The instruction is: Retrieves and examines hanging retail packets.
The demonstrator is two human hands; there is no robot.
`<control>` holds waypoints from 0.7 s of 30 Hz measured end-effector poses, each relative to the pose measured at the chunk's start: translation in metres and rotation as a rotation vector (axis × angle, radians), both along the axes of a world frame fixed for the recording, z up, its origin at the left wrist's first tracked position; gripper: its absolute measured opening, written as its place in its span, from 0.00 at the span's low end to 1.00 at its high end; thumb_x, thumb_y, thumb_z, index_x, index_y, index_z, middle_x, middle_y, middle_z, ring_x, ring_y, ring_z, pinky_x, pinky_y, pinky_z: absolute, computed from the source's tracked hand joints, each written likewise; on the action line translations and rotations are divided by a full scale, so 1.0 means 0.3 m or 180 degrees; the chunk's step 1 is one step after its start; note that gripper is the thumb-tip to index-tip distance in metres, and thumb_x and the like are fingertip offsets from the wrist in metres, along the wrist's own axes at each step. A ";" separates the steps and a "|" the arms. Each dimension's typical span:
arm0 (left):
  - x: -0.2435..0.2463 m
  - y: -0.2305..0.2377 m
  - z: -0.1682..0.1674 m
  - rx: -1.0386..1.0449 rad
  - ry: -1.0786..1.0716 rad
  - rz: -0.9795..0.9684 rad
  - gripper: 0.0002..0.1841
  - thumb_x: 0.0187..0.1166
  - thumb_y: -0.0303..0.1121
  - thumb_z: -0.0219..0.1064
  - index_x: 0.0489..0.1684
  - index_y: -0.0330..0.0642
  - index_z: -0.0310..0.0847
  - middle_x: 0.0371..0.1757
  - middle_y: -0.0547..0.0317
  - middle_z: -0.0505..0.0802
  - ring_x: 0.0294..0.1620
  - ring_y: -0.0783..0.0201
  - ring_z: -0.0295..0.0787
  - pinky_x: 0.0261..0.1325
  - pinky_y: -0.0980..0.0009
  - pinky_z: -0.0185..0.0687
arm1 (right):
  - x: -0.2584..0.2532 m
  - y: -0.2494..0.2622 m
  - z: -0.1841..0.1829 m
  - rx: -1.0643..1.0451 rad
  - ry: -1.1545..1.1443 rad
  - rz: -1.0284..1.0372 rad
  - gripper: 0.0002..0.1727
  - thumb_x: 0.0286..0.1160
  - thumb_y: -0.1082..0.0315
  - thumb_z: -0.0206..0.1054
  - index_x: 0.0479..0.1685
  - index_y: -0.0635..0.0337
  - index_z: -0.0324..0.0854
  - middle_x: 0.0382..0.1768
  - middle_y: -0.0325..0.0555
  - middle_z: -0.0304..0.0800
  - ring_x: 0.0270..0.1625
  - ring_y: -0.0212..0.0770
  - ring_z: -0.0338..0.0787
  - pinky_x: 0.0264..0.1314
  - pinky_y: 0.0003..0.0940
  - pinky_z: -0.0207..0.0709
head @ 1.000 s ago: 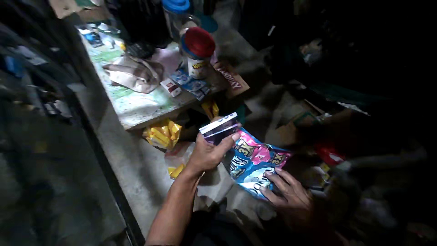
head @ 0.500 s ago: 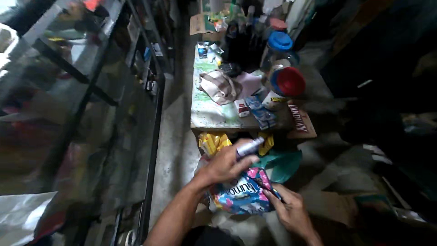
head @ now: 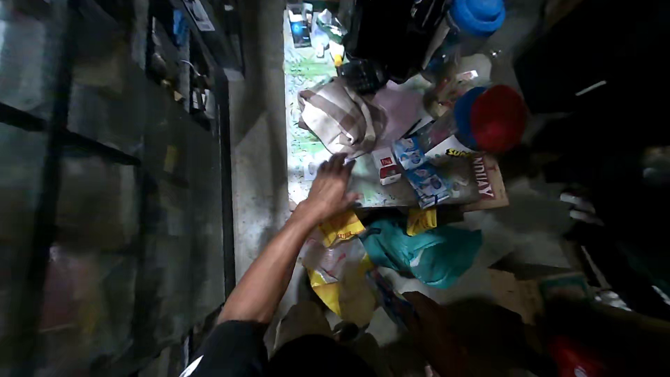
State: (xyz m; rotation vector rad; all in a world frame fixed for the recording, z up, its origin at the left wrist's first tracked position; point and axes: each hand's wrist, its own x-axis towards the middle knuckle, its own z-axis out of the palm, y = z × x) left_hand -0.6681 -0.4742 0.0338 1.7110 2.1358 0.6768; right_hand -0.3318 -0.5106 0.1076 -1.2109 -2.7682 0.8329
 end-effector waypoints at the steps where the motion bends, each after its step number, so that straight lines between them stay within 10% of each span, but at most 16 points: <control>1: 0.072 -0.064 0.064 0.0240 -0.0208 -0.0191 0.38 0.78 0.55 0.69 0.81 0.37 0.73 0.83 0.41 0.76 0.86 0.44 0.69 0.87 0.44 0.63 | -0.014 0.019 0.007 -0.0003 0.0009 0.0131 0.13 0.74 0.70 0.71 0.49 0.72 0.90 0.41 0.62 0.95 0.41 0.61 0.96 0.44 0.59 0.89; 8: 0.415 -0.367 0.157 0.0681 -0.1097 -0.1272 0.17 0.88 0.39 0.60 0.42 0.35 0.90 0.37 0.47 0.95 0.42 0.51 0.95 0.46 0.54 0.89 | -0.077 0.183 0.097 -0.0653 0.0343 0.1147 0.11 0.77 0.67 0.67 0.46 0.67 0.90 0.37 0.55 0.94 0.37 0.53 0.95 0.42 0.54 0.88; 13: 0.392 -0.396 0.249 0.0881 -0.1021 -0.0442 0.19 0.91 0.38 0.56 0.38 0.33 0.88 0.28 0.51 0.90 0.30 0.60 0.89 0.37 0.62 0.87 | -0.127 0.309 0.148 -0.0872 0.1193 0.2001 0.15 0.86 0.66 0.60 0.47 0.64 0.91 0.39 0.49 0.95 0.43 0.35 0.93 0.51 0.30 0.87; 17: 0.402 -0.418 0.408 0.0791 -0.0534 -0.0180 0.16 0.89 0.41 0.59 0.41 0.39 0.88 0.28 0.62 0.90 0.28 0.71 0.86 0.34 0.70 0.85 | -0.249 0.409 0.236 -0.1032 0.1122 0.2681 0.12 0.84 0.64 0.62 0.40 0.57 0.90 0.29 0.33 0.89 0.31 0.21 0.85 0.36 0.19 0.81; 21: 0.442 -0.430 0.601 0.0566 0.0293 -0.0105 0.12 0.87 0.35 0.59 0.46 0.37 0.87 0.33 0.52 0.91 0.35 0.56 0.91 0.38 0.57 0.86 | -0.341 0.445 0.397 -0.0733 0.1338 0.3393 0.11 0.83 0.63 0.63 0.40 0.57 0.90 0.30 0.32 0.89 0.31 0.18 0.84 0.36 0.16 0.79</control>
